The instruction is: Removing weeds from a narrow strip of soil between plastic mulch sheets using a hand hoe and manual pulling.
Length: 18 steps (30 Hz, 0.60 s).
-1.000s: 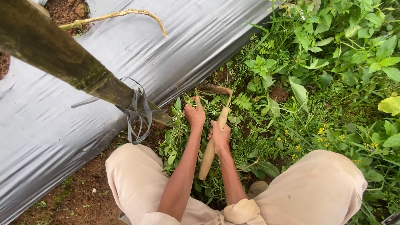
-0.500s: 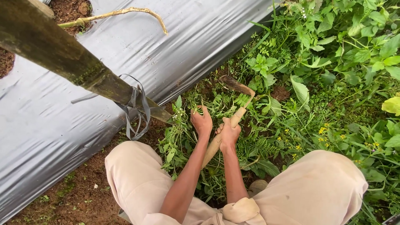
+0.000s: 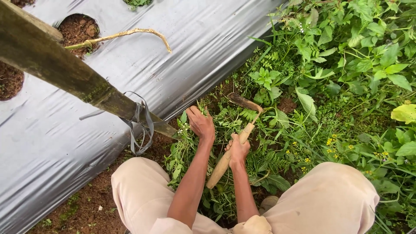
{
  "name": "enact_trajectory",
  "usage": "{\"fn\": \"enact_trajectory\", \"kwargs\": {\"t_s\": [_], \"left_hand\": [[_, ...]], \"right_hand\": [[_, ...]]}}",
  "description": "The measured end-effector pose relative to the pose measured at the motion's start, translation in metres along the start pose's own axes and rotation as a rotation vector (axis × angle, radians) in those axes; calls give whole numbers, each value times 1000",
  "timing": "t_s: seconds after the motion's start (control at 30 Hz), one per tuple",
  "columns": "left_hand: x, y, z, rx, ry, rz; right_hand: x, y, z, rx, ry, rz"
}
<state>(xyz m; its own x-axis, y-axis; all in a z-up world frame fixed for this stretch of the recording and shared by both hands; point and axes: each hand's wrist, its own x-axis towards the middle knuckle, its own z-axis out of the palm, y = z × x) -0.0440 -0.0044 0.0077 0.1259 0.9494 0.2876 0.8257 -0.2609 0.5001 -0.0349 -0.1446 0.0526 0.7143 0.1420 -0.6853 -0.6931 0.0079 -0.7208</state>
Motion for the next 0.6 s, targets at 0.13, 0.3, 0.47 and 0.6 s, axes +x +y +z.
{"fn": "enact_trajectory", "kwargs": {"t_s": [0.13, 0.3, 0.47, 0.6], "left_hand": [[0, 0, -11, -81, -55, -72], [-6, -9, 7, -124, -31, -164], [-11, 30, -40, -355, -60, -306], [-7, 11, -17, -387, -92, -348]], "right_hand": [[-6, -3, 2, 11, 10, -10], [-5, 0, 4, -11, 18, -25], [-3, 4, 5, -43, 30, -74], [-10, -6, 8, -116, 46, -145]]}}
